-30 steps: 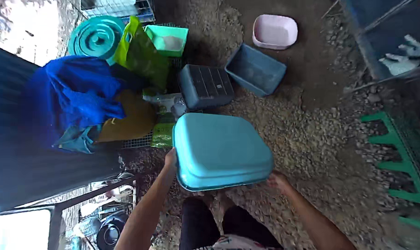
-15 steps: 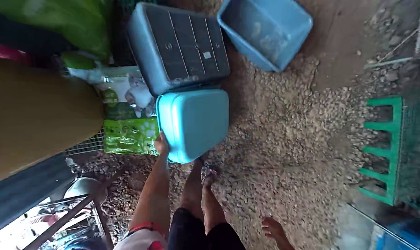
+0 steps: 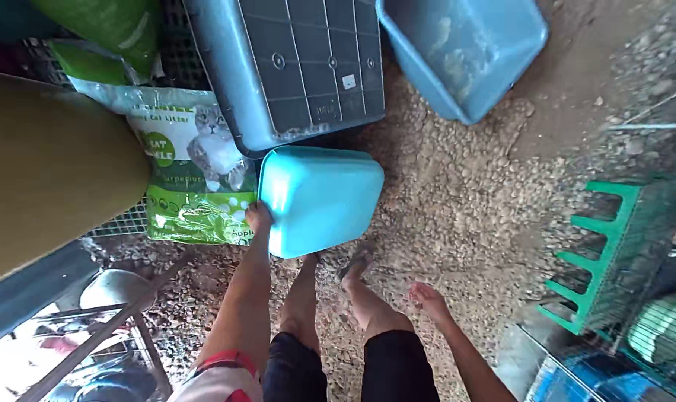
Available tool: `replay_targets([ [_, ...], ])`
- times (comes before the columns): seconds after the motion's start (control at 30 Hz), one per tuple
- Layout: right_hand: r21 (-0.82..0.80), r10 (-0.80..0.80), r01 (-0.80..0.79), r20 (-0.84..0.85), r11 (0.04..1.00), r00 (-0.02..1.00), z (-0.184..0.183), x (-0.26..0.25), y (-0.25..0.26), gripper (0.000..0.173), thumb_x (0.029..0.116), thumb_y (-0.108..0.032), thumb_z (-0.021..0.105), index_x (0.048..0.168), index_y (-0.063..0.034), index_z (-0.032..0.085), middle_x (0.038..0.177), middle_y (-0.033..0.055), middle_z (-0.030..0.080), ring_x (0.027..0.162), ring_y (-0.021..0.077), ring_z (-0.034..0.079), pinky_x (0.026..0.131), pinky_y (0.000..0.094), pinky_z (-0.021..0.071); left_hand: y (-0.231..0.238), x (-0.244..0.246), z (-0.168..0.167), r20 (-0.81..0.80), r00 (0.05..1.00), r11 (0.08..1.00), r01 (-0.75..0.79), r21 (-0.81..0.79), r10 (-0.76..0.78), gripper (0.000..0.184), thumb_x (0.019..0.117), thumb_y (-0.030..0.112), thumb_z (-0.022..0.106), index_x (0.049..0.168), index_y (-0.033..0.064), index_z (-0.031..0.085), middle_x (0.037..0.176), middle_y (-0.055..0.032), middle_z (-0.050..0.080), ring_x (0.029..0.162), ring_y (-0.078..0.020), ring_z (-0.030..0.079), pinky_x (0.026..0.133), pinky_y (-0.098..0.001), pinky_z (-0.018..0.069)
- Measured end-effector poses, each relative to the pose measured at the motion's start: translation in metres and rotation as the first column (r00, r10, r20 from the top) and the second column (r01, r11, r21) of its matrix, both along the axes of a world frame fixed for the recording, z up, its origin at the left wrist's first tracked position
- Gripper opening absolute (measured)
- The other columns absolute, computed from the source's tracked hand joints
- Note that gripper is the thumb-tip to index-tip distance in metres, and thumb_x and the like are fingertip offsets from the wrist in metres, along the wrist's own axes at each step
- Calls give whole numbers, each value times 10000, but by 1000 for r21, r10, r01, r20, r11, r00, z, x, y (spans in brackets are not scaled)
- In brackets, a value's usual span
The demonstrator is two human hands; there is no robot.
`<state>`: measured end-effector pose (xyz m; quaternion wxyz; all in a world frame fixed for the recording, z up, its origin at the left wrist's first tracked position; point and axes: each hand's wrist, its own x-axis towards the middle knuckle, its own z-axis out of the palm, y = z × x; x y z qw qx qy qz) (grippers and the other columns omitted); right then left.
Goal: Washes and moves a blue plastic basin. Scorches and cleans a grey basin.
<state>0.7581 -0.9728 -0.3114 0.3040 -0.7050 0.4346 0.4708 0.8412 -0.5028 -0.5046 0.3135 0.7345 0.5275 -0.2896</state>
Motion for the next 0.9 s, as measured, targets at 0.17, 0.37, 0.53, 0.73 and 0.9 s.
replay_targets([
  [0.17,-7,-197,200,126,980,972,-37,134,-11,379,1115,-195,428,1422,11,512,1254,193,637,974,232,666,811,385,551,16,2,-8,59,988,990,142,-17,-141,388,1091,260,469,1333,2,629,1387,-284,576,1319,-459,532,1094,-658,395],
  [0.37,62,-129,117,240,991,962,-126,304,-1,414,1128,-204,384,1490,-9,429,1331,202,591,1053,238,651,881,373,545,3,31,-11,138,973,971,201,-131,-183,488,1090,331,500,1474,30,507,1426,-260,567,1340,-450,527,1119,-655,375],
  [0.53,120,-410,397,401,910,819,-191,382,-17,459,1117,-287,422,1489,-19,398,1333,179,555,1051,232,647,855,358,563,-10,38,-22,153,987,992,-36,-123,55,532,1079,371,519,1514,67,480,1503,-250,503,1419,-434,447,1162,-653,312],
  [0.73,477,-799,648,441,594,408,-235,463,-39,650,1094,-519,317,1597,-129,187,1497,232,439,1206,361,607,937,478,568,-2,20,-28,169,973,985,-145,-93,159,515,1096,390,459,1473,44,522,1534,-216,481,1450,-365,424,1187,-594,298],
  [0.9,618,-880,680,468,396,87,-247,495,-27,599,1104,-492,270,1570,-117,237,1467,198,468,1242,326,588,960,461,549,-1,27,-25,129,949,953,-269,-142,287,555,1106,392,425,1505,5,448,1501,-260,481,1387,-363,472,1141,-545,358],
])
